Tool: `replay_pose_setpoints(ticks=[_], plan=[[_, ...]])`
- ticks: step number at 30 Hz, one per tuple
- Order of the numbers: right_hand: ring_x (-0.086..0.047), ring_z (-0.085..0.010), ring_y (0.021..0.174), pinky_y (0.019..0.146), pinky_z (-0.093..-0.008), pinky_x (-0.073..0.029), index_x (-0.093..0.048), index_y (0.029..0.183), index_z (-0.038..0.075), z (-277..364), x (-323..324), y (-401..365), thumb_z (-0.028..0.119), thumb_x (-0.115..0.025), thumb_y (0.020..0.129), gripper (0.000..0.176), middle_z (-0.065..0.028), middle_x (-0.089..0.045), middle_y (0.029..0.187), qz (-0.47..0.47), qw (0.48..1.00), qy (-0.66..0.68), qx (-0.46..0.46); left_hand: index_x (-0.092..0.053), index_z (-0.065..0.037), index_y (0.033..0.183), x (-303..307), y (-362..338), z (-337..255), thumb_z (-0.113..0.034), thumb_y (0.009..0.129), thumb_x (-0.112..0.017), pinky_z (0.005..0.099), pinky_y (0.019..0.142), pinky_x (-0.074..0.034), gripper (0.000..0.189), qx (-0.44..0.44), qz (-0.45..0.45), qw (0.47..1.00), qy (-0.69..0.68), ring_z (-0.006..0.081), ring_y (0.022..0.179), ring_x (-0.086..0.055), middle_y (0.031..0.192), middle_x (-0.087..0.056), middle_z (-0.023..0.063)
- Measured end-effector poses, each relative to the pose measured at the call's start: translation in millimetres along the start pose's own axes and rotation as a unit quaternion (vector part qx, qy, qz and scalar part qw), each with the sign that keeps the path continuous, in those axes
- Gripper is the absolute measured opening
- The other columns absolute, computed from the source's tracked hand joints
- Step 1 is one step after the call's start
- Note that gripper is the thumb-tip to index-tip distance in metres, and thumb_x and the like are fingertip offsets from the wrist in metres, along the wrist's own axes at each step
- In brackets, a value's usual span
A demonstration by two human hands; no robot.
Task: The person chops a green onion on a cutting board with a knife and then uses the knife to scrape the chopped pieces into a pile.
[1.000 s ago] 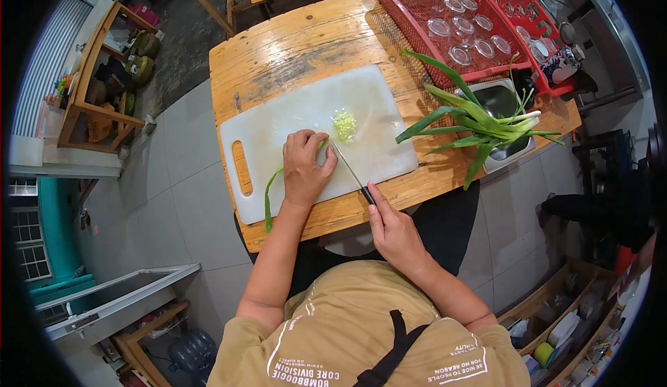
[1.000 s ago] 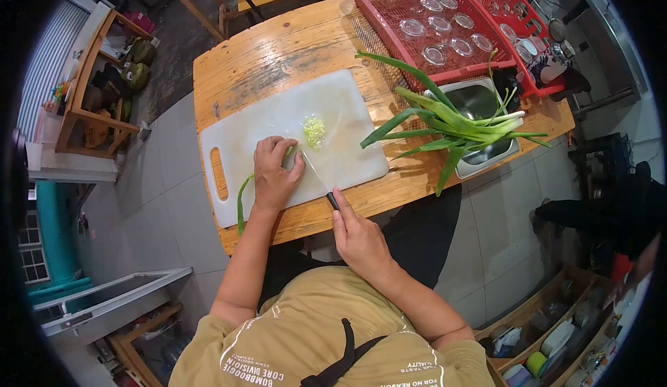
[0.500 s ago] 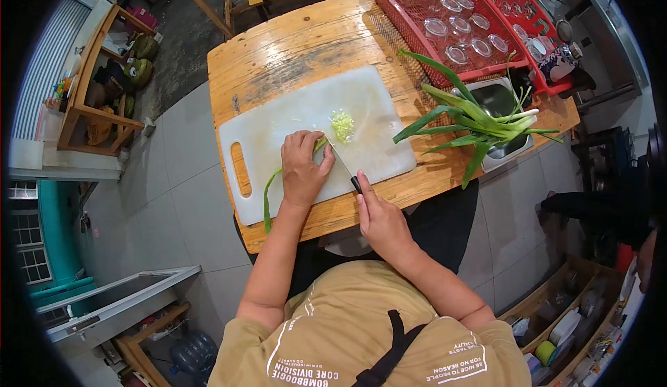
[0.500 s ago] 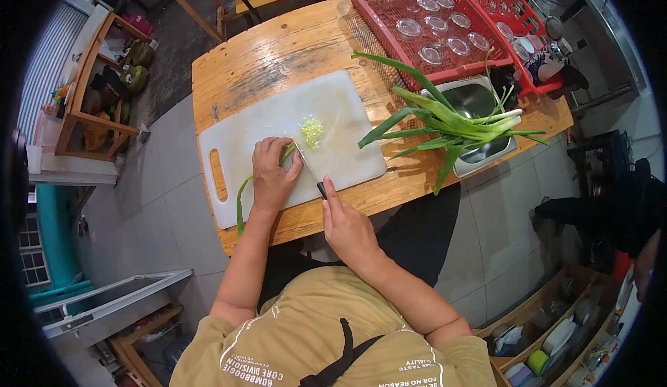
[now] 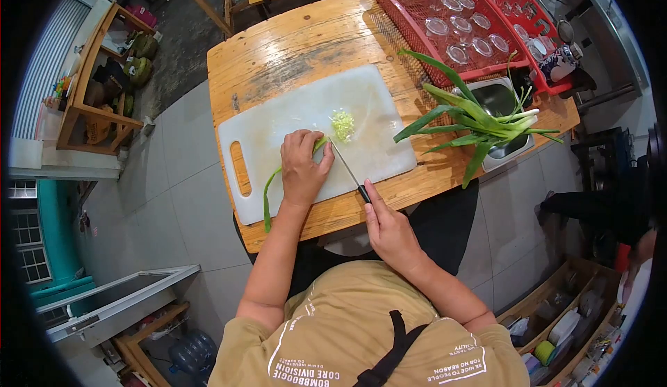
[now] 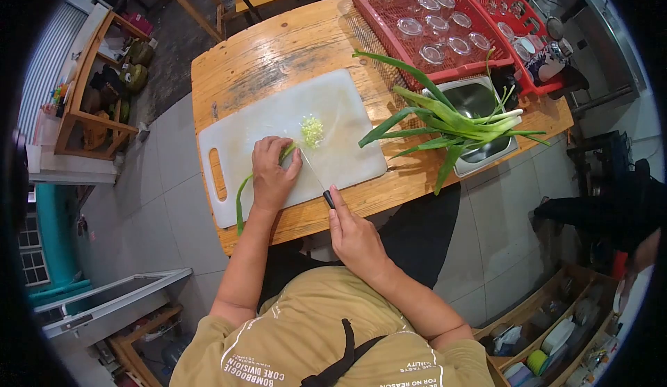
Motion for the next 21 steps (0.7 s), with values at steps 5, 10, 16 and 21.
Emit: replay_pose_setpoints(ticks=[5, 10, 16, 21], plan=[[-0.072, -0.0501, 0.079, 0.073, -0.0585, -0.056, -0.043, 0.170, 0.006, 1, -4, 3, 0.019, -0.057, 0.116, 0.058, -0.0288, -0.073, 0.088, 0.016, 0.999, -0.018, -0.023, -0.073, -0.006, 0.112, 1, 0, 0, -0.015, 0.092, -0.082, 0.0469, 0.096, -0.051, 0.023, 0.004, 0.005, 1.000, 0.002, 0.0342, 0.107, -0.063, 0.113, -0.069, 0.0123], [-0.073, -0.0497, 0.080, 0.073, -0.0574, -0.057, -0.045, 0.168, 0.005, 0, -8, 21, 0.018, -0.059, 0.115, 0.057, -0.0300, -0.074, 0.093, -0.028, 0.998, -0.046, 0.025, -0.073, -0.006, 0.110, -1, 0, 0, -0.014, 0.091, -0.082, 0.0470, 0.096, -0.051, 0.022, 0.001, 0.002, 1.000, 0.002, 0.0345, 0.107, -0.063, 0.113, -0.069, 0.0124], [-0.073, -0.0500, 0.080, 0.072, -0.0576, -0.056, -0.046, 0.167, 0.004, 11, 6, 18, 0.017, -0.059, 0.114, 0.056, -0.0303, -0.073, 0.090, -0.017, 1.000, -0.022, 0.014, -0.073, -0.006, 0.110, 1, 0, 0, -0.012, 0.091, -0.081, 0.0474, 0.096, -0.051, 0.022, 0.007, -0.002, 1.000, -0.007, 0.0349, 0.108, -0.063, 0.113, -0.069, 0.0130], [-0.072, -0.0508, 0.079, 0.072, -0.0585, -0.056, -0.046, 0.168, 0.005, 10, 6, -2, 0.017, -0.059, 0.115, 0.056, -0.0302, -0.072, 0.086, -0.007, 1.000, 0.001, 0.009, -0.073, -0.005, 0.111, 0, -1, 2, -0.008, 0.090, -0.079, 0.0480, 0.098, -0.051, 0.022, 0.010, -0.002, 1.000, -0.012, 0.0350, 0.109, -0.064, 0.114, -0.069, 0.0131]])
Point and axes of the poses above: each hand's wrist, its own y-axis towards the middle knuckle, its own x-axis out of the back of the hand, z = x × y, the point moved 3 cm from there along y, towards the middle knuckle
